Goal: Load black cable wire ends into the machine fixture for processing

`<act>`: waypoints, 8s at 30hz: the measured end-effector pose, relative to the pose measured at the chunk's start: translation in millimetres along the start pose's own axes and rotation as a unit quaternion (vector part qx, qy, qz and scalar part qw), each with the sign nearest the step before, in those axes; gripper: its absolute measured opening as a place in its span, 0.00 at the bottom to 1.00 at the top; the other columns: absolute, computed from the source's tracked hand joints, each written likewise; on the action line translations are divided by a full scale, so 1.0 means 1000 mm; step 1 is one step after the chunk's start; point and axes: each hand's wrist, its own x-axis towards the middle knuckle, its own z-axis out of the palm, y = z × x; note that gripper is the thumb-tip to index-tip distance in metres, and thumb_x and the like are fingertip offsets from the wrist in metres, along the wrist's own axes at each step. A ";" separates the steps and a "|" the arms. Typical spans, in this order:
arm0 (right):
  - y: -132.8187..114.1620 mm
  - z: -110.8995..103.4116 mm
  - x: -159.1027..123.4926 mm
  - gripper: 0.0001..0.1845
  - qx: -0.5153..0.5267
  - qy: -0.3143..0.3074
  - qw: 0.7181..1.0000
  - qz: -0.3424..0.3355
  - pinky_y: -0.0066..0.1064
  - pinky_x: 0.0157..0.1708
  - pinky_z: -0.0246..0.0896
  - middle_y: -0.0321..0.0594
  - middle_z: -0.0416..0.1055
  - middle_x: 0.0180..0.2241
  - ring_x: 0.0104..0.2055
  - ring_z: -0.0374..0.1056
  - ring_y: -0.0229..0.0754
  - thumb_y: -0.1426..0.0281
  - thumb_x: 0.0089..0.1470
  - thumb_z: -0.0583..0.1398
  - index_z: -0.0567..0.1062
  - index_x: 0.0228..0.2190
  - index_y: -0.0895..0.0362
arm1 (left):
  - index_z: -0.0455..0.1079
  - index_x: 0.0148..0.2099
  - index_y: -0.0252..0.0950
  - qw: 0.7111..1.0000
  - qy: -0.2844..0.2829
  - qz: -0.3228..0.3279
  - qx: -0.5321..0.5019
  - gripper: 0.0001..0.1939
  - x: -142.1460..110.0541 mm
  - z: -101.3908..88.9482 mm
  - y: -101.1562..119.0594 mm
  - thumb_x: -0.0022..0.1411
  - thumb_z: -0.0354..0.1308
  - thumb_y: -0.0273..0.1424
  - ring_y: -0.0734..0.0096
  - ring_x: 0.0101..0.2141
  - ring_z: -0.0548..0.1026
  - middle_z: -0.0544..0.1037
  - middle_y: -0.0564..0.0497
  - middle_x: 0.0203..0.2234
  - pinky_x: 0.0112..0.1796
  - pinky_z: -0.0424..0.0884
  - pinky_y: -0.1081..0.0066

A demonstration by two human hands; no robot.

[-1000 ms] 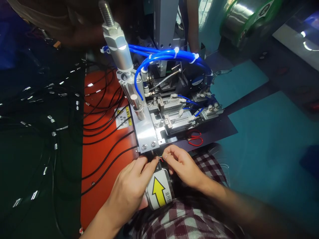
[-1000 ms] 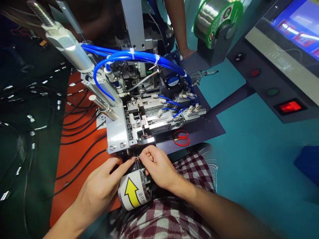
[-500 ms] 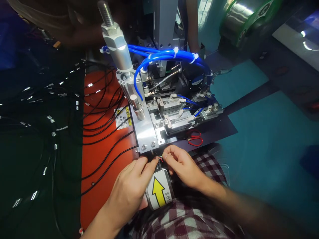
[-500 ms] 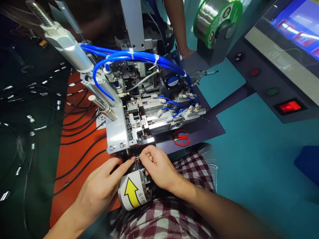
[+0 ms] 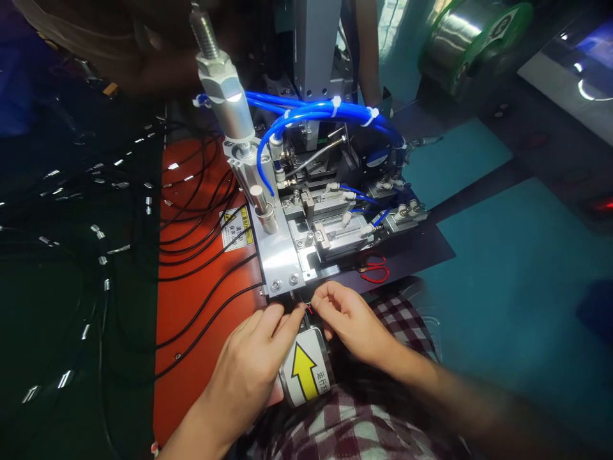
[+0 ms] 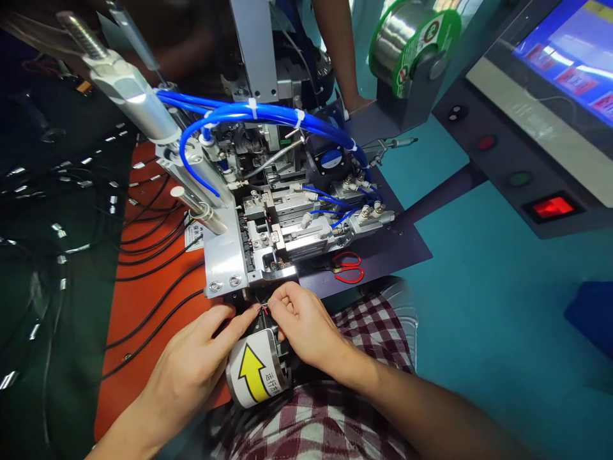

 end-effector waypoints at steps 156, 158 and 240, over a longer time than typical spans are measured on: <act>-0.039 -0.001 -0.049 0.10 0.041 -0.033 0.999 -0.002 0.25 0.20 0.49 0.30 0.59 0.19 0.20 0.53 0.32 0.66 0.56 0.58 0.68 0.26 0.58 | 0.71 0.35 0.36 0.732 0.051 -0.421 -0.533 0.06 0.016 -0.026 0.060 0.59 0.61 0.34 0.77 0.24 0.69 0.73 0.53 0.25 0.23 0.63 0.79; -0.040 -0.004 -0.044 0.11 0.082 -0.050 0.995 0.018 0.24 0.18 0.46 0.28 0.57 0.18 0.18 0.51 0.30 0.65 0.55 0.58 0.67 0.25 0.58 | 0.71 0.38 0.38 0.798 0.056 -0.374 -0.470 0.04 0.012 -0.027 0.055 0.61 0.59 0.32 0.74 0.30 0.72 0.73 0.53 0.29 0.29 0.68 0.78; 0.000 0.004 0.001 0.13 0.055 0.010 0.998 0.001 0.26 0.20 0.55 0.29 0.62 0.20 0.18 0.60 0.33 0.60 0.56 0.58 0.66 0.27 0.56 | 0.69 0.50 0.27 0.998 0.040 -0.039 -0.023 0.15 0.003 -0.001 0.004 0.65 0.46 0.21 0.67 0.30 0.70 0.68 0.45 0.31 0.28 0.70 0.71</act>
